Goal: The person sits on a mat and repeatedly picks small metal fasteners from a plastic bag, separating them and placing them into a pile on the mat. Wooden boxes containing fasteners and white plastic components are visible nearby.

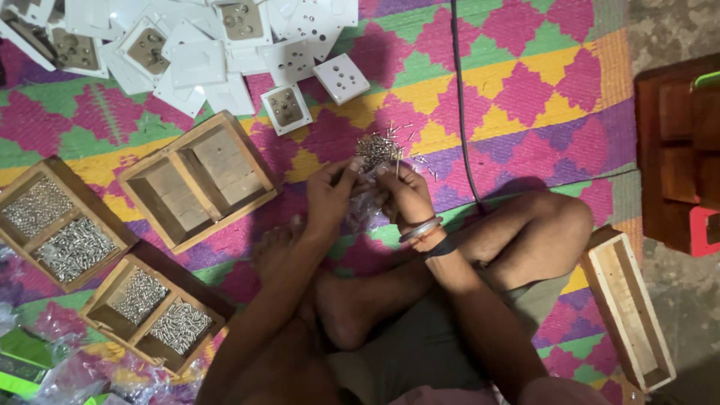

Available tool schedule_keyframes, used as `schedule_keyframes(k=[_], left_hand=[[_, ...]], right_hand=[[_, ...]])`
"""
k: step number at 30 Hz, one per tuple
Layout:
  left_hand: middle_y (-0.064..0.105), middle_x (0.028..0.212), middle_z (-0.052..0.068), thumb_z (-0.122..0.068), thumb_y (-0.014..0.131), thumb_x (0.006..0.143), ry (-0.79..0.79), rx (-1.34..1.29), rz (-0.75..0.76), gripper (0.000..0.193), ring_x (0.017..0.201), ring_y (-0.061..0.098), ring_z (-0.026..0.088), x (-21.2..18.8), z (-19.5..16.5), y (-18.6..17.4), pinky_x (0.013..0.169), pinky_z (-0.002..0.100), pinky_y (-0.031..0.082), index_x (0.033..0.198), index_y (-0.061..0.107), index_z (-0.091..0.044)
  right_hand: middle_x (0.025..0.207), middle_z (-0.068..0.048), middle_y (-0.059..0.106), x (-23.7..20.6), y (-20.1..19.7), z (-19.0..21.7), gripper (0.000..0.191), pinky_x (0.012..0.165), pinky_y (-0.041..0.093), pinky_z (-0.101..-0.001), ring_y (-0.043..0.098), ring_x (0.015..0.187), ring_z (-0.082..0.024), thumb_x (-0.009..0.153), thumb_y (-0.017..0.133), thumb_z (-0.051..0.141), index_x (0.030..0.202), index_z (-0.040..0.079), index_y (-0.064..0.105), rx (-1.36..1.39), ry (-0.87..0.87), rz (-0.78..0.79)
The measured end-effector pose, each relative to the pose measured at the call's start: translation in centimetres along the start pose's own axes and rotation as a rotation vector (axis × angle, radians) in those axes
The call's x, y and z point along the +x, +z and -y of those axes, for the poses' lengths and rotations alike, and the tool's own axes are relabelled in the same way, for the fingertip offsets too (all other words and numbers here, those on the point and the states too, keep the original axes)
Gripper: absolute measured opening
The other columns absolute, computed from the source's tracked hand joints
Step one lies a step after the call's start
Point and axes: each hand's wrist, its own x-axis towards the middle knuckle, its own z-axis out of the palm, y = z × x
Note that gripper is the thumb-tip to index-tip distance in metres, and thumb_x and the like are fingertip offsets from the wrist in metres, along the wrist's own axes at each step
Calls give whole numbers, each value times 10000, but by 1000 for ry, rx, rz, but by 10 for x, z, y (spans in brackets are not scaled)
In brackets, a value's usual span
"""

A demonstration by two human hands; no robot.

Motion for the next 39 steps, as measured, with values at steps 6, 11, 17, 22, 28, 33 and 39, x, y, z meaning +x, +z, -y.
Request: schedule_keyframes(k=[6, 11, 17, 22, 28, 33, 39], left_hand=[[766, 891, 47, -121, 715, 953, 212, 213, 40, 232, 782, 706, 79, 1, -7, 1, 712, 219, 593, 1118, 759, 36], [743, 739, 47, -144, 792, 901, 182, 351, -47, 190, 627, 661, 74, 2, -16, 3, 573, 222, 524, 974, 793, 31], [699, 705, 21, -167, 772, 940, 195, 323, -93, 205, 583, 640, 63, 5, 1, 2, 521, 225, 516, 901, 732, 30], [699, 746, 23, -163, 754, 949, 180, 346, 2, 184, 641, 655, 82, 2, -30, 10, 581, 235, 533, 922, 711, 14], [727, 1012, 117, -107, 716, 909, 292, 804, 150, 188, 953, 695, 207, -66, -81, -38, 849, 333, 554, 1075, 717, -16], [707, 1025, 179, -168, 475, 1025, 470, 1780, -200, 242, 1003, 657, 356, -109, -23, -66, 930, 503, 491, 1109, 660, -38], [700, 1032, 206, -193, 443, 1054, 374, 1805, -108, 264, 1001, 651, 385, -99, -2, -89, 919, 512, 480, 1146, 647, -54]], right_hand=[[610, -3, 625, 3, -5, 2, 109, 348, 298, -225, 477, 400, -67, 994, 670, 159, 932, 78, 707, 36, 17, 23], [658, 3, 656, 1, -2, 3, 83, 374, 321, -216, 526, 449, -61, 982, 687, 153, 946, 81, 709, -36, -35, -26], [725, 4, 696, -2, 0, 7, 79, 381, 327, -218, 540, 473, -57, 968, 681, 150, 959, 76, 708, 30, 32, -45], [652, -16, 651, -5, 4, 8, 97, 347, 311, -231, 495, 414, -70, 973, 692, 155, 958, 61, 709, -90, -29, -36], [676, 19, 646, -7, -20, 20, 114, 384, 340, -218, 481, 441, -36, 952, 675, 108, 1027, 54, 741, -296, -245, -44], [767, -36, 651, -5, -34, 25, 90, 521, 407, -293, 541, 592, -106, 971, 725, 104, 1016, 30, 746, -724, -537, -32], [844, -117, 619, -13, 2, 10, 160, 634, 513, -473, 636, 752, -358, 856, 774, 157, 913, 65, 656, -1271, -898, 37]])
